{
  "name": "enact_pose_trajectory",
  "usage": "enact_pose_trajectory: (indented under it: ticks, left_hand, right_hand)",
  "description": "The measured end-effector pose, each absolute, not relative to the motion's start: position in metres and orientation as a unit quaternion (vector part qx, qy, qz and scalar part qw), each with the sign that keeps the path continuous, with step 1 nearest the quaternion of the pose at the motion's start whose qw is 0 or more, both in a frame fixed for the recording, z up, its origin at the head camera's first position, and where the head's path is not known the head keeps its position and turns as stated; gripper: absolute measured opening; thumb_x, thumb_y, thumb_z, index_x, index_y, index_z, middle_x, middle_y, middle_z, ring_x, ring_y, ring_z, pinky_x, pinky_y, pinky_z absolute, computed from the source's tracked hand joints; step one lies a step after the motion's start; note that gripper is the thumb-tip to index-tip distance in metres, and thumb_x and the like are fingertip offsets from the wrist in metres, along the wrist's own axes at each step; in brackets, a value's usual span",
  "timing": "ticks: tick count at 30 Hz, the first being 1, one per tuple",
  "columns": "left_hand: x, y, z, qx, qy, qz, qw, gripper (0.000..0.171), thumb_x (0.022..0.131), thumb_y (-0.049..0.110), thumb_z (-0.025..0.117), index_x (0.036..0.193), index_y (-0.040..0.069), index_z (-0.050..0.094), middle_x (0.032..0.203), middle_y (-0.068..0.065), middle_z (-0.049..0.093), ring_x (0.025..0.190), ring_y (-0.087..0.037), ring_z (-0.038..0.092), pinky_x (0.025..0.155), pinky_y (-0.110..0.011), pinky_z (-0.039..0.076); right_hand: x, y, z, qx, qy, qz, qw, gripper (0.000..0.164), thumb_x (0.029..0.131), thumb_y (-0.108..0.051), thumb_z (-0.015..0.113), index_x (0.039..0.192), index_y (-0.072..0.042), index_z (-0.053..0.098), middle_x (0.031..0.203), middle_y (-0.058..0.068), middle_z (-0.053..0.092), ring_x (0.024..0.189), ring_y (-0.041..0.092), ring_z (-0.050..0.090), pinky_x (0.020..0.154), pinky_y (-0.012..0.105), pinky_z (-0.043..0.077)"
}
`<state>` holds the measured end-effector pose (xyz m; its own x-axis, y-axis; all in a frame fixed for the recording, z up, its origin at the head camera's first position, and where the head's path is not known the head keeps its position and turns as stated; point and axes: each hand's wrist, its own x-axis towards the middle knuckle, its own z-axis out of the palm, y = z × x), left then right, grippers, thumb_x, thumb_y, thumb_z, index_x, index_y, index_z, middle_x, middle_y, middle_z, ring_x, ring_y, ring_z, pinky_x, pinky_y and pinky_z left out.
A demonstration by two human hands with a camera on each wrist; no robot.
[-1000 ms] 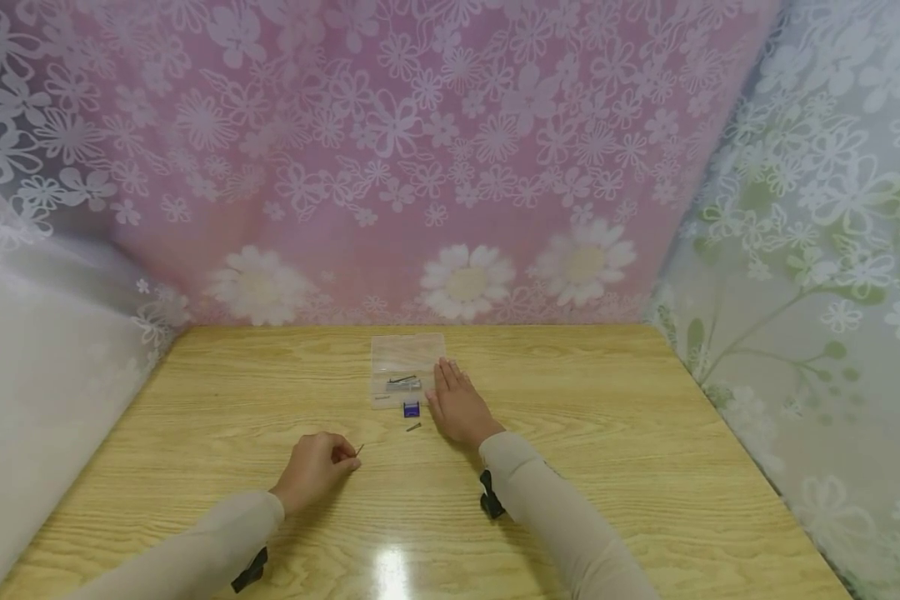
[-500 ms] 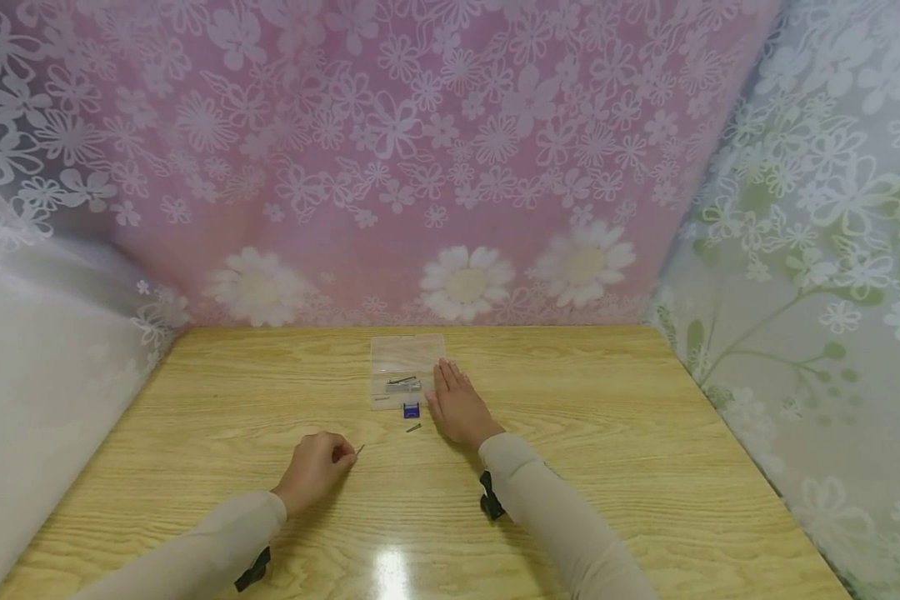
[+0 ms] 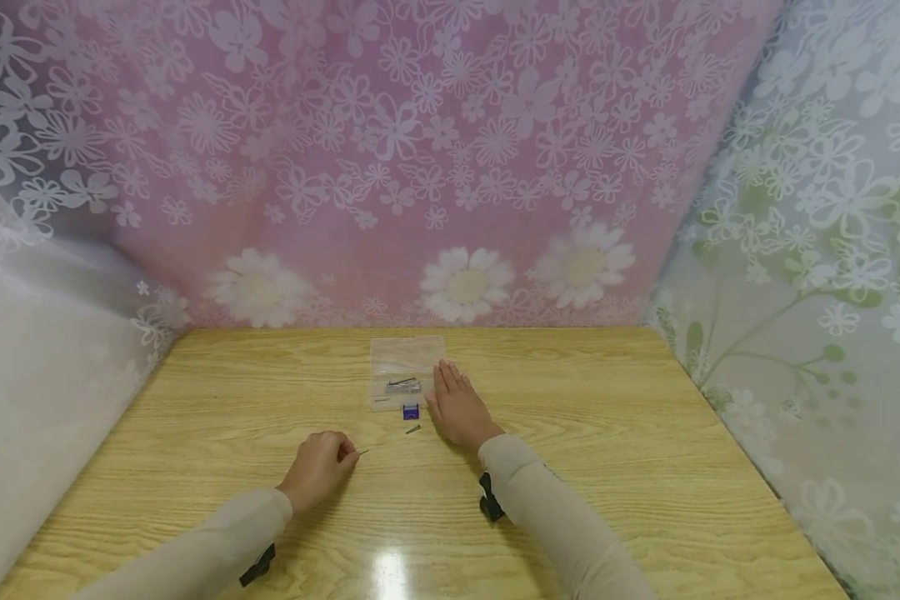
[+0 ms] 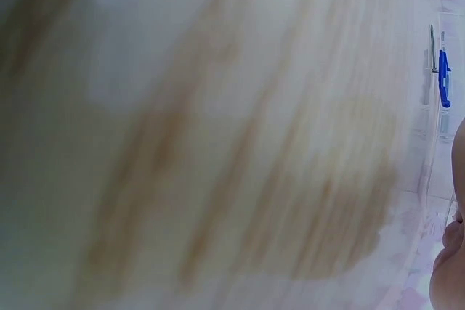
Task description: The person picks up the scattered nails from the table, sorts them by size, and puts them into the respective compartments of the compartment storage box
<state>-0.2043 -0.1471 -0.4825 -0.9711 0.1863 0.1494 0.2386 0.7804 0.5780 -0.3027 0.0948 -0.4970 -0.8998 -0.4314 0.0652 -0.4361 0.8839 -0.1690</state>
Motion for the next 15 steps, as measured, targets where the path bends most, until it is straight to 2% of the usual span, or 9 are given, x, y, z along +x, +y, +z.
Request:
enact_pose_trajectory:
  ticks: [7, 15]
  left_hand:
    - [-0.203, -0.149, -0.482, -0.130, -0.938, -0.319, 0.034, 0.012, 0.087, 0.002, 0.068, 0.075, 0.005, 0.064, 0.067, 0.002, 0.056, 0.057, -0.008, 0.045, 0.051, -0.022, 0.039]
    - [-0.219, -0.156, -0.473, -0.162, -0.936, -0.308, 0.051, 0.007, 0.089, 0.000, 0.065, 0.082, 0.001, 0.064, 0.076, -0.003, 0.060, 0.066, -0.009, 0.050, 0.059, -0.025, 0.045]
  right_hand:
    - [-0.300, 0.094, -0.494, 0.221, -0.972, 0.085, 0.006, 0.060, 0.106, -0.037, 0.023, 0.152, 0.001, 0.014, 0.160, 0.016, 0.008, 0.147, 0.028, 0.005, 0.118, 0.043, 0.010]
    - [-0.301, 0.095, -0.495, 0.222, -0.972, 0.080, 0.005, 0.060, 0.106, -0.037, 0.023, 0.152, 0.001, 0.014, 0.159, 0.016, 0.009, 0.147, 0.028, 0.007, 0.118, 0.042, 0.011]
